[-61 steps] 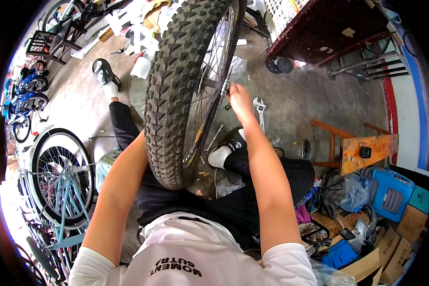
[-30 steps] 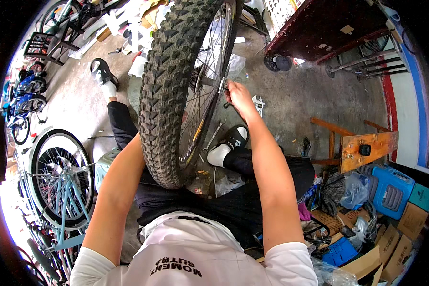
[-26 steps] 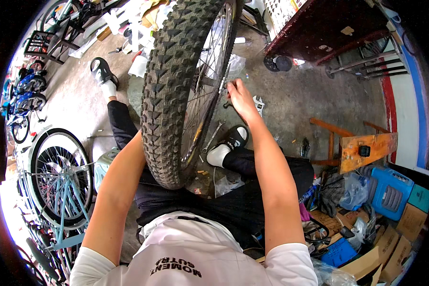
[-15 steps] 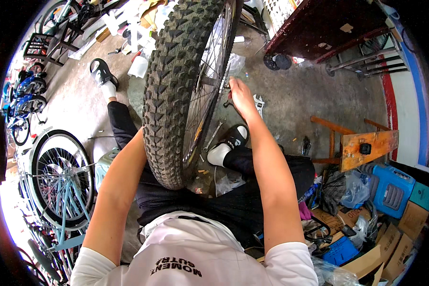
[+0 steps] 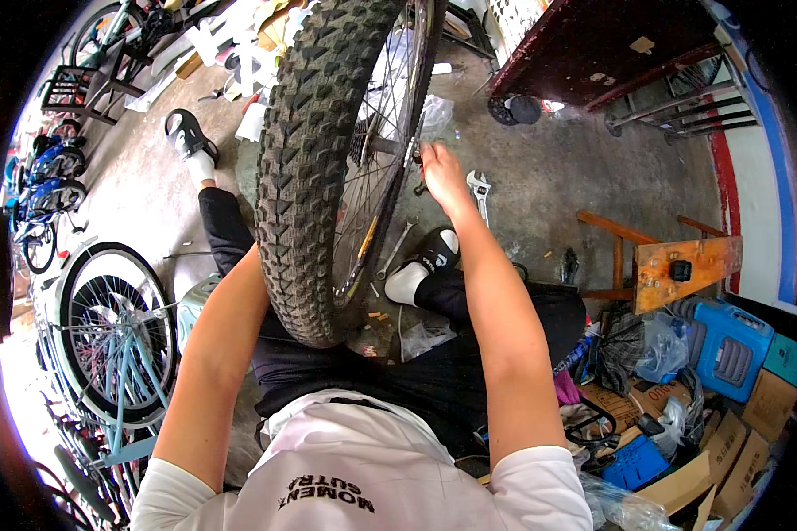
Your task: The person sits on the floor and works on a bicycle wheel, using a small tool to turn components on the hub and then using a pair of pliers to adjust the spokes.
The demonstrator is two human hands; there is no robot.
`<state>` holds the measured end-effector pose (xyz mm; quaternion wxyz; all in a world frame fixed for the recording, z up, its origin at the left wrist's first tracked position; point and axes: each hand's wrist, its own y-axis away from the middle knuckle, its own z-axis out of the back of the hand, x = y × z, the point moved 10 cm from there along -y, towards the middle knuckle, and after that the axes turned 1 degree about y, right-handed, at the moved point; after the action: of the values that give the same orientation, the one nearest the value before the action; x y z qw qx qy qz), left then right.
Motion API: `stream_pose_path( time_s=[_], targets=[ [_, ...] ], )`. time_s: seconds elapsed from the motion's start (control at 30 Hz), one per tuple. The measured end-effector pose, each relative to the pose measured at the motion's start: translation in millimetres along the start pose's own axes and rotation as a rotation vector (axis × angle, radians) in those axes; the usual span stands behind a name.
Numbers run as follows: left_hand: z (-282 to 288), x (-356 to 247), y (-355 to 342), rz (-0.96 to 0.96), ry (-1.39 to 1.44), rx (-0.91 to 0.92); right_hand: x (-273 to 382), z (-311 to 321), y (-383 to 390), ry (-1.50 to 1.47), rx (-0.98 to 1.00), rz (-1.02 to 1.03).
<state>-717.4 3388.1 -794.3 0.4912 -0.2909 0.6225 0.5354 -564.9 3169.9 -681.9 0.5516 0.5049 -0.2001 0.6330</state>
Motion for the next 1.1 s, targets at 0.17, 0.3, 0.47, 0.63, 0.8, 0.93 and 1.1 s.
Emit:
stream_pose_path(
  time_s=[0.17,0.3,0.47,0.63,0.8,0.93,1.1],
  targets=[
    [0,1,3,0.03,0.037,0.02,18,6,20,-0.003,-0.011,0.092],
    [-2,1,4,0.041,0.043,0.039,21,2,16,0.038,-0.031,0.184],
    [-1,1,6,0.054,0.057,0.043,12,-2,14,0.001,-0.049,0.113],
    [1,0,5,0.059,0.055,0.042,-7,-8,4,-0.234,0.025,-0.045],
    [0,3,8,0.065,0.058,0.044,28,7,22,0.222,-0.083,0.259],
    [1,2,8,0.06,0.057,0.04,35,8,26,0.427,-0.073,0.231],
    [1,-1,8,0.064,0.052,0.041,38,10,29,0.25,-0.091,0.24]
  ],
)
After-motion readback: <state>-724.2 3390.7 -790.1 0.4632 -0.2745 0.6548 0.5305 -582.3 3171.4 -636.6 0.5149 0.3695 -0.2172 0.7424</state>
